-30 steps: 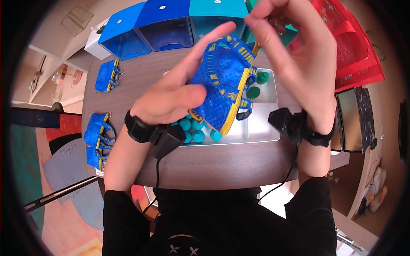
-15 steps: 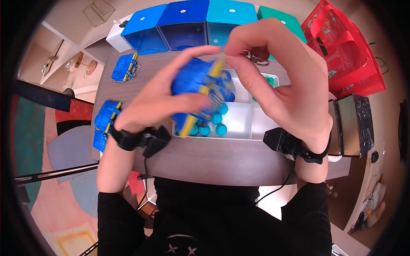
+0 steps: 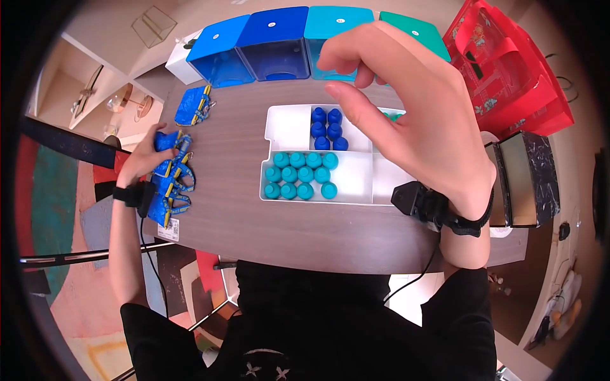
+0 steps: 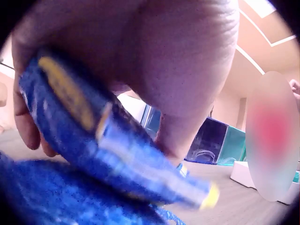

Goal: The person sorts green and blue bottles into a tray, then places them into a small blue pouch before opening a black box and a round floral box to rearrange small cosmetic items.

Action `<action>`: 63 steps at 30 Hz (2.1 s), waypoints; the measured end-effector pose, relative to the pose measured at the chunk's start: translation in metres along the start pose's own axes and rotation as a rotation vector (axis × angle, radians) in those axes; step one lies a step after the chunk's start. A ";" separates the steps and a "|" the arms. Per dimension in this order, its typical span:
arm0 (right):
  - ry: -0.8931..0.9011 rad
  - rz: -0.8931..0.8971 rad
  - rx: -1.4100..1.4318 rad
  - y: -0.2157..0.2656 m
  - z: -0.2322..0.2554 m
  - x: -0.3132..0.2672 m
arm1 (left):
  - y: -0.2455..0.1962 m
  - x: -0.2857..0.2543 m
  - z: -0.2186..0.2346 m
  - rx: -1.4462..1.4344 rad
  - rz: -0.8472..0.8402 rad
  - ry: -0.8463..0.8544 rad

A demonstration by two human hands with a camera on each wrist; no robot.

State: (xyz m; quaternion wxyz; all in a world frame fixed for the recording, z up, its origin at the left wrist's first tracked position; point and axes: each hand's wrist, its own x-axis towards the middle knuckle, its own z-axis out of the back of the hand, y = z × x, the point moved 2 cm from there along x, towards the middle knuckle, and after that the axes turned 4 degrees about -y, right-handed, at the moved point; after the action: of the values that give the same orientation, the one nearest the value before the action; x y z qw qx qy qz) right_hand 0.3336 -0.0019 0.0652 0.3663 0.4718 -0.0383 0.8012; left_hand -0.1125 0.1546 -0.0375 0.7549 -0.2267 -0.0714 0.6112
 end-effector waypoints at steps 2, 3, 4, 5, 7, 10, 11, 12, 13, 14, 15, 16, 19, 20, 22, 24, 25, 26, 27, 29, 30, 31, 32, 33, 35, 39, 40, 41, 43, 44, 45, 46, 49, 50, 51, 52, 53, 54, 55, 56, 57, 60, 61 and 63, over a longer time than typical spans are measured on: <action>0.014 0.008 -0.009 -0.001 -0.001 -0.001 | 0.014 0.008 -0.012 -0.103 0.024 0.005; 0.019 0.015 -0.023 -0.002 -0.001 -0.001 | 0.016 0.011 -0.014 -0.198 0.041 0.008; 0.019 0.017 -0.024 -0.002 -0.001 -0.001 | 0.019 0.013 -0.010 -0.158 0.049 0.033; 0.026 0.013 -0.016 -0.001 0.000 -0.001 | 0.011 0.013 -0.007 -0.158 0.047 0.031; 0.027 0.006 -0.009 -0.002 0.000 -0.001 | -0.004 0.013 0.001 -0.027 0.089 0.011; 0.025 0.036 -0.020 -0.004 0.002 -0.001 | -0.014 0.034 0.018 0.004 -0.030 -0.070; 0.032 0.026 -0.028 -0.003 0.003 -0.001 | -0.019 0.044 0.020 0.001 -0.032 -0.072; 0.039 0.014 -0.036 -0.003 0.004 -0.001 | -0.026 0.053 0.020 0.005 -0.025 -0.091; 0.041 0.015 -0.036 -0.002 0.005 -0.002 | -0.034 0.062 0.018 0.010 -0.017 -0.109; 0.039 0.008 -0.046 -0.001 0.006 -0.002 | -0.042 0.070 0.014 0.008 -0.016 -0.109; 0.036 0.002 -0.055 0.001 0.007 -0.002 | -0.050 0.078 0.007 0.064 -0.024 -0.104; 0.037 0.009 -0.054 0.002 0.008 -0.001 | -0.058 0.086 0.002 0.119 -0.032 -0.104; 0.037 -0.002 -0.079 0.002 0.011 -0.001 | -0.064 0.110 -0.013 0.331 -0.003 -0.026; 0.024 0.003 -0.078 0.002 0.014 0.000 | -0.057 0.117 -0.017 0.330 0.002 -0.029; 0.013 0.008 -0.077 0.002 0.019 -0.001 | -0.047 0.127 -0.025 0.361 -0.021 0.018; -0.010 0.020 -0.090 0.002 0.023 0.001 | -0.052 0.125 -0.023 0.372 -0.027 0.029; -0.012 0.022 -0.088 -0.002 0.026 0.001 | -0.054 0.124 -0.023 0.386 -0.034 0.047; 0.010 0.046 -0.127 -0.009 0.030 0.001 | -0.047 0.126 -0.023 0.389 -0.032 0.047; 0.033 0.067 -0.166 -0.014 0.032 0.000 | -0.039 0.130 -0.022 0.344 -0.091 0.019; 0.030 0.082 -0.139 -0.019 0.031 -0.001 | -0.036 0.135 -0.022 0.298 -0.157 -0.006; 0.026 0.100 -0.115 -0.018 0.031 0.000 | -0.039 0.133 -0.016 0.220 -0.070 -0.076; 0.024 0.093 -0.121 -0.013 0.029 0.000 | -0.040 0.131 -0.011 0.142 0.016 -0.143; 0.005 -0.007 -0.039 0.000 0.026 0.003 | -0.051 0.120 -0.008 -0.061 0.047 -0.120; -0.012 -0.107 0.044 0.006 0.023 0.004 | -0.057 0.113 -0.009 -0.060 0.047 -0.111; -0.052 -0.106 0.085 0.001 0.013 -0.002 | -0.062 0.101 -0.008 -0.215 0.080 -0.147; 0.035 -0.026 -0.075 -0.004 0.017 -0.001 | -0.060 0.085 -0.004 -0.383 0.069 -0.266; 0.039 -0.029 -0.078 -0.004 0.016 -0.001 | -0.056 0.082 0.002 -0.411 0.062 -0.222; 0.056 -0.038 -0.091 -0.005 0.014 -0.001 | -0.063 0.076 0.002 -0.413 0.059 -0.219; 0.069 -0.053 -0.111 -0.007 0.009 -0.001 | -0.091 0.057 -0.002 -0.786 -0.127 -0.415; 0.067 -0.038 -0.082 -0.009 0.006 -0.001 | -0.114 0.044 -0.007 -0.787 -0.131 -0.405; 0.069 -0.023 -0.052 -0.009 0.003 -0.002 | -0.145 0.029 -0.011 -0.896 -0.193 -0.429; 0.075 -0.032 -0.057 -0.008 -0.003 -0.003 | -0.173 0.016 -0.017 -1.009 -0.253 -0.451; 0.074 -0.074 0.020 -0.007 -0.021 -0.001 | -0.237 -0.002 -0.036 -1.097 -0.521 -0.257; 0.041 -0.107 0.034 -0.006 -0.023 -0.002 | -0.257 -0.007 -0.042 -1.134 -0.608 -0.214; 0.008 -0.142 0.050 -0.007 -0.024 -0.004 | -0.266 -0.008 -0.045 -1.140 -0.612 -0.207; -0.021 -0.065 -0.010 -0.011 -0.023 -0.004 | -0.272 -0.008 -0.048 -1.169 -0.609 -0.170; -0.019 -0.070 -0.018 -0.011 -0.021 -0.002 | -0.278 -0.008 -0.049 -1.198 -0.606 -0.132; -0.109 -0.063 0.046 -0.011 -0.016 0.002 | -0.285 -0.008 -0.047 -1.125 -0.629 -0.154; -0.201 -0.055 0.111 -0.011 -0.012 0.003 | -0.288 -0.008 -0.045 -1.128 -0.633 -0.146; -0.202 -0.060 0.104 -0.012 -0.012 0.003 | -0.291 -0.009 -0.042 -1.124 -0.635 -0.177; -0.194 -0.085 0.088 -0.013 -0.012 0.003 | -0.292 -0.009 -0.043 -1.121 -0.635 -0.206; -0.161 -0.155 0.043 -0.015 -0.014 0.004 | -0.280 -0.011 -0.048 -1.349 -0.686 -0.091; -0.150 -0.176 0.030 -0.016 -0.015 0.004 | -0.276 -0.012 -0.049 -1.460 -0.709 -0.040; -0.118 -0.213 0.011 -0.017 -0.017 0.004 | -0.278 -0.011 -0.050 -1.500 -0.780 0.099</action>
State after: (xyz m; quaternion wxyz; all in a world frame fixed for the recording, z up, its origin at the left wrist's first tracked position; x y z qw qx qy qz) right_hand 0.3311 0.0199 0.0543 0.4440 0.5215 -0.0052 0.7286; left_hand 0.1513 0.0895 0.0393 0.5637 -0.6531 -0.4981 0.0873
